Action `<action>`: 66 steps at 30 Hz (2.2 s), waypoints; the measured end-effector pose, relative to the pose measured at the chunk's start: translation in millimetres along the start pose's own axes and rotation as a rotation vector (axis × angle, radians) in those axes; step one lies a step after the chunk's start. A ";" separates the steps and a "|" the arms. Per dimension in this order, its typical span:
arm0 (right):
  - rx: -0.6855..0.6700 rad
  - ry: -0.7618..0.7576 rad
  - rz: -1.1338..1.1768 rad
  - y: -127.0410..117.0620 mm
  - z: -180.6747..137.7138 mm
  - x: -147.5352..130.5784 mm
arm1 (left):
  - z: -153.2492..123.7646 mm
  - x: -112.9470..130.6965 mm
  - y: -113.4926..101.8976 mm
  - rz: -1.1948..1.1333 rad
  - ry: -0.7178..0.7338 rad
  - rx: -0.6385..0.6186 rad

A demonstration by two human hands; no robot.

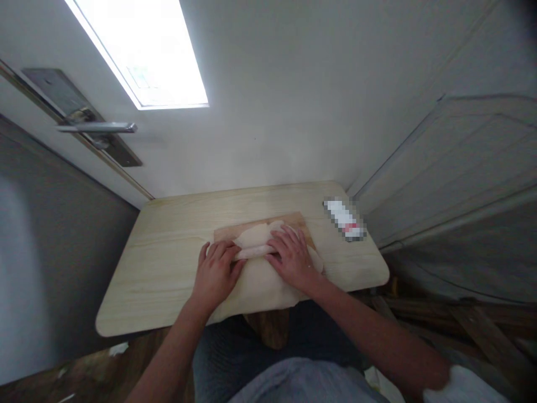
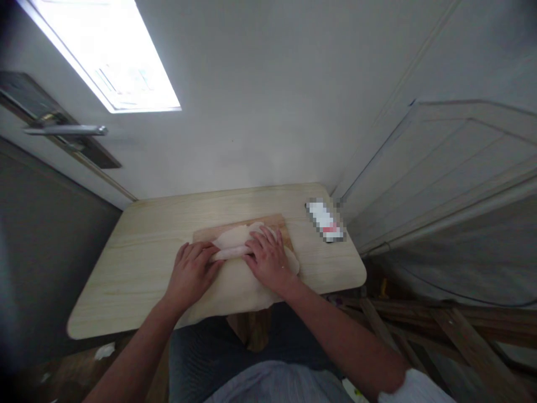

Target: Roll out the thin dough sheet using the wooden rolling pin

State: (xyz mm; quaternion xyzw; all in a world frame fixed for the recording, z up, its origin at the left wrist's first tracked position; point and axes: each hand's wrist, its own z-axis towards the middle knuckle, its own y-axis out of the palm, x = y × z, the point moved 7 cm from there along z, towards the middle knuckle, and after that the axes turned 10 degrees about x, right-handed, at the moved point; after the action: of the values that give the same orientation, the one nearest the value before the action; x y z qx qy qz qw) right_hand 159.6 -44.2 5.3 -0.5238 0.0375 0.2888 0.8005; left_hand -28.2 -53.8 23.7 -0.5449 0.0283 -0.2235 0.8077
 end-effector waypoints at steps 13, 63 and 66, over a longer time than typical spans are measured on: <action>-0.033 0.129 -0.204 -11.7 12.7 50.2 | 41.8 50.0 47.5 0.073 -0.072 0.013; 0.065 0.205 -0.256 4.6 56.5 57.0 | 87.3 33.8 56.2 0.137 -0.062 0.004; 0.053 0.222 -0.262 13.5 77.2 65.6 | 107.5 22.9 62.5 0.132 -0.081 -0.032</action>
State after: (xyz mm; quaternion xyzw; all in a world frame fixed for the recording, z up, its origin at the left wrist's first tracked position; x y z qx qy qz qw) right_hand 188.6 53.8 5.1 -0.5314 0.0648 0.1214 0.8359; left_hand 44.2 49.6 16.0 -0.5633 0.0348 -0.1470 0.8123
